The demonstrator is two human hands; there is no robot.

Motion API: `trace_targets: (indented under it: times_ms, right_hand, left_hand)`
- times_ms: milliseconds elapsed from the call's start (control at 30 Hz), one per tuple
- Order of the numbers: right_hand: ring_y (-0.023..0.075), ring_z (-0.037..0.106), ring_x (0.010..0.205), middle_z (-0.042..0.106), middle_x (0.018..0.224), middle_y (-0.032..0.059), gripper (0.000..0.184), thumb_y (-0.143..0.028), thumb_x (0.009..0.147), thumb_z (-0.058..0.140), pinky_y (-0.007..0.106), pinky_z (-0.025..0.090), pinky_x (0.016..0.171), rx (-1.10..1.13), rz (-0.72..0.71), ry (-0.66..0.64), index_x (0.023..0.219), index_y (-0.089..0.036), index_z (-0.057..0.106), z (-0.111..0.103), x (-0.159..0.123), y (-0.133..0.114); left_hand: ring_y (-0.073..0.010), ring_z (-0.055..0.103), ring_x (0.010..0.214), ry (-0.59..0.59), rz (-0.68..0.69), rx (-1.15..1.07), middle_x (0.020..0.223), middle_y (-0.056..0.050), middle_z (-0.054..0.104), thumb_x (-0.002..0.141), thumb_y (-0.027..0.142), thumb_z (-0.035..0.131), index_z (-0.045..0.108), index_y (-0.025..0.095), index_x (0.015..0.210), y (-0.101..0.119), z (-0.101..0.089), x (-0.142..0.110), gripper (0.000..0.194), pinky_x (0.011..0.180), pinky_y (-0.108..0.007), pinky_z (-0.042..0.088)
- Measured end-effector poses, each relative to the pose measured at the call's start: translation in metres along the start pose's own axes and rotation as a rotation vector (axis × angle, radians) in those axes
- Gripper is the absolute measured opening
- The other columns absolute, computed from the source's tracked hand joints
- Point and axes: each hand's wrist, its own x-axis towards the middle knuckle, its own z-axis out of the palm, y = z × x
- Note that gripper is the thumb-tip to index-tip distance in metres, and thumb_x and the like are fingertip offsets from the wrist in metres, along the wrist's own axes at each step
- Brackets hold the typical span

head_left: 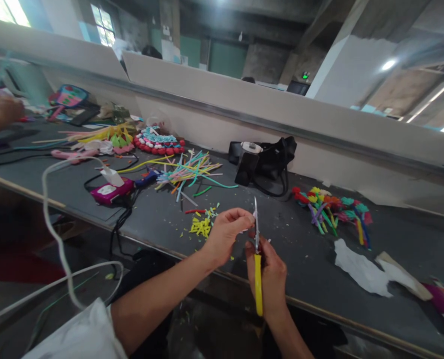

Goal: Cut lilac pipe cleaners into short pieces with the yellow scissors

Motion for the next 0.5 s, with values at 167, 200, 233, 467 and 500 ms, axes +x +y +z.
trace_targets:
  times_ms: [167,200,233,467,500]
  right_hand:
    - [0.0144,0.065,0.068,0.070,0.083,0.0043,0.024,-0.030,0.090,0.050,0.023,0.049,0.066,-0.007,-0.024,0.035,0.104,-0.015,0.064,0.0035,0.0024,-0.0010]
    - [0.0145,0.065,0.068,0.070,0.084,0.0044,0.024,-0.031,0.090,0.051,0.023,0.048,0.066,-0.007,-0.026,0.029,0.104,-0.015,0.063,0.0031,0.0030,-0.0012]
    - [0.0144,0.065,0.068,0.070,0.083,0.0043,0.024,-0.032,0.090,0.051,0.022,0.048,0.065,-0.007,-0.025,0.018,0.103,-0.015,0.063,0.0023,0.0037,-0.0016]
    - [0.0142,0.063,0.065,0.069,0.080,0.0031,0.024,-0.034,0.091,0.049,0.023,0.047,0.063,0.009,-0.011,0.013,0.100,-0.016,0.063,0.0015,0.0056,-0.0035]
    - [0.0144,0.063,0.065,0.070,0.081,0.0036,0.025,-0.033,0.091,0.048,0.023,0.048,0.063,0.012,-0.013,0.024,0.099,-0.016,0.063,0.0025,0.0053,-0.0033]
  left_hand:
    - [-0.0091,0.049,0.058,-0.002,0.024,-0.004,0.060,0.001,0.058,0.070,0.022,0.070,0.063,0.014,0.065,0.0014,-0.0011,0.0006,0.012,0.062,-0.022,0.039]
    - [-0.0092,0.049,0.058,-0.001,0.027,-0.001,0.060,0.001,0.058,0.070,0.023,0.070,0.063,0.014,0.065,0.0010,-0.0013,0.0004,0.012,0.062,-0.022,0.039]
    - [-0.0093,0.049,0.058,0.000,0.026,0.002,0.060,0.001,0.058,0.070,0.023,0.070,0.063,0.014,0.065,0.0004,-0.0014,0.0002,0.013,0.062,-0.022,0.039]
    - [-0.0093,0.049,0.058,0.004,0.002,0.003,0.061,0.001,0.057,0.069,0.023,0.070,0.063,0.013,0.064,-0.0040,-0.0005,-0.0002,0.013,0.062,-0.023,0.039]
    - [-0.0093,0.049,0.058,0.008,0.000,0.002,0.061,0.001,0.057,0.069,0.023,0.070,0.063,0.013,0.064,-0.0043,-0.0002,-0.0001,0.013,0.062,-0.023,0.039]
